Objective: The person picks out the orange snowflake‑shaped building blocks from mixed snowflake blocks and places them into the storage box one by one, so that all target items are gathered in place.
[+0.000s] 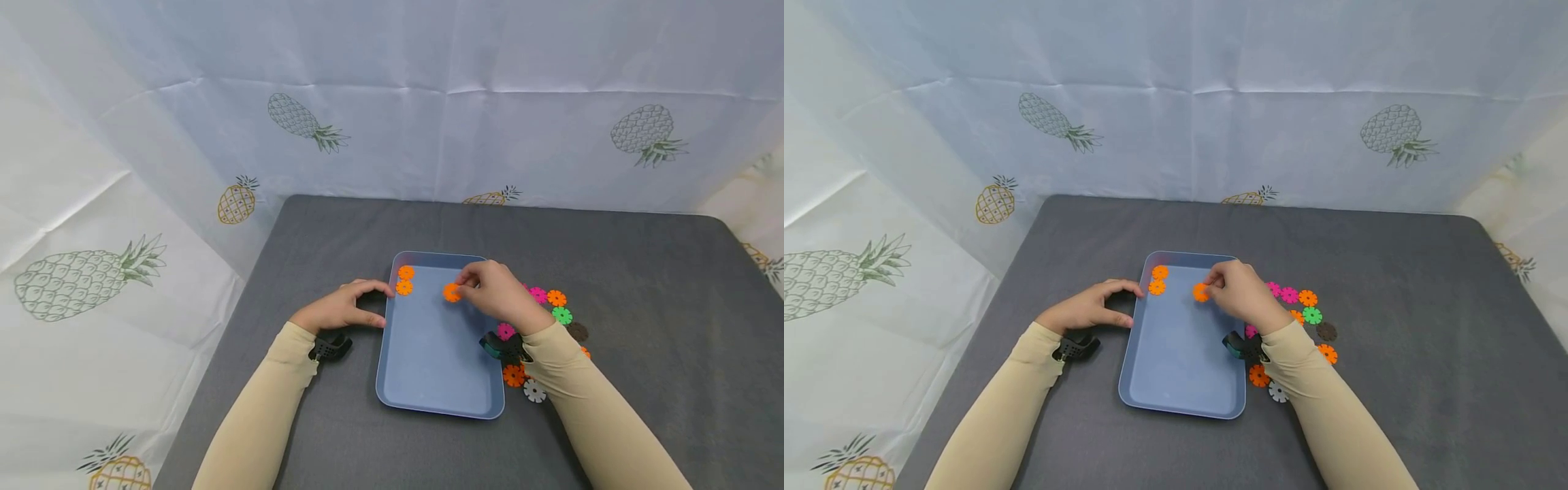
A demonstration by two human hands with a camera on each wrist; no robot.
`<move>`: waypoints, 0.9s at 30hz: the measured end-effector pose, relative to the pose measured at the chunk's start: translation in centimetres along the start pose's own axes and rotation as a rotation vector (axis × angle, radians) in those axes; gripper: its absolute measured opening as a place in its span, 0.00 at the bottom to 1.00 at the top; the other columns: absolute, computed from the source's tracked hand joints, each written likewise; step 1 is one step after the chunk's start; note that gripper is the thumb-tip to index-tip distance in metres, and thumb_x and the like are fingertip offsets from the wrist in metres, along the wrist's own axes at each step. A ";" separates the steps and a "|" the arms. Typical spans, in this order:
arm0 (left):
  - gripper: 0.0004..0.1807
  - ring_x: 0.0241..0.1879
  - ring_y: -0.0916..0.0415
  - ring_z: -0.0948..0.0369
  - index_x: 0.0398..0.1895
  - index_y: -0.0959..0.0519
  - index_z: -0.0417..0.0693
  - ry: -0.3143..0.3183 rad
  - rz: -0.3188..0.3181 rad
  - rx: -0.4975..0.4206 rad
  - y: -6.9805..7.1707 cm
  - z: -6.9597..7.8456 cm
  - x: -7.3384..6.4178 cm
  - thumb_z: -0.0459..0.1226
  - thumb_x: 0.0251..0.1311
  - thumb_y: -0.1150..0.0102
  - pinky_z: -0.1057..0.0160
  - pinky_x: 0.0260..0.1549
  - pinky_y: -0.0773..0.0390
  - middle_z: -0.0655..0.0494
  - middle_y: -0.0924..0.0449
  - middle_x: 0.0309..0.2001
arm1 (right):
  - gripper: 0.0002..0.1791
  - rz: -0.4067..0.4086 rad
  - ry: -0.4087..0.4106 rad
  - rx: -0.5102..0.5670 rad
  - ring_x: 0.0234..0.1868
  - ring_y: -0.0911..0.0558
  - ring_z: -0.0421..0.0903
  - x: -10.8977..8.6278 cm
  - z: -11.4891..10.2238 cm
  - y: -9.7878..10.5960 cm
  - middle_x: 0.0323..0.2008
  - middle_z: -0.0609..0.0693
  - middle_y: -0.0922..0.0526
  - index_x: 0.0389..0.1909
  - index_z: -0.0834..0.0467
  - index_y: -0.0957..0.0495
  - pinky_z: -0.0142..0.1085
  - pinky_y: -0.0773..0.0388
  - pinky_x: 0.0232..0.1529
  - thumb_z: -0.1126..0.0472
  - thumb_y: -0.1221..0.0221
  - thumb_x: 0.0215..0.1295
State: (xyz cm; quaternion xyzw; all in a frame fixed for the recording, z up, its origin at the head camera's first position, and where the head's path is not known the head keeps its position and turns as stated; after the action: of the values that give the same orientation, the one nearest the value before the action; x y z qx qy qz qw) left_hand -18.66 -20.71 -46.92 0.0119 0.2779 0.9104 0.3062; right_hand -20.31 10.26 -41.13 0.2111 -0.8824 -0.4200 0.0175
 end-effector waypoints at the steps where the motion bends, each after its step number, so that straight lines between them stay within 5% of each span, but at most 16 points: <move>1: 0.28 0.70 0.36 0.56 0.63 0.21 0.63 0.000 0.000 -0.001 0.0 0.0 0.0 0.47 0.60 0.23 0.49 0.70 0.37 0.62 0.25 0.65 | 0.06 -0.002 0.002 0.003 0.31 0.20 0.46 0.1 -0.1 -0.2 0.35 0.53 0.13 0.43 0.61 0.14 0.39 0.23 0.33 0.63 0.36 0.73; 27: 0.27 0.70 0.37 0.55 0.63 0.21 0.64 0.014 -0.014 -0.015 0.3 0.1 0.2 0.48 0.61 0.23 0.48 0.70 0.38 0.63 0.25 0.65 | 0.03 -0.068 0.059 0.040 0.28 0.20 0.44 3.3 -3.6 -4.4 0.30 0.49 0.13 0.37 0.61 0.13 0.36 0.23 0.31 0.65 0.34 0.67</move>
State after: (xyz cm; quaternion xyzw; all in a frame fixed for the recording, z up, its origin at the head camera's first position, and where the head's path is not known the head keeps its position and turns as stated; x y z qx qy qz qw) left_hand -18.97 -20.80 -46.74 0.0012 0.2734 0.9103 0.3108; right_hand -20.98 3.85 -42.57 0.2538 -0.8819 -0.3964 0.0252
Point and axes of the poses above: each hand's wrist, its own x-axis towards the middle knuckle, its own y-axis out of the back of the hand, z = x × y, the point moved 2 cm from there along x, towards the middle knuckle
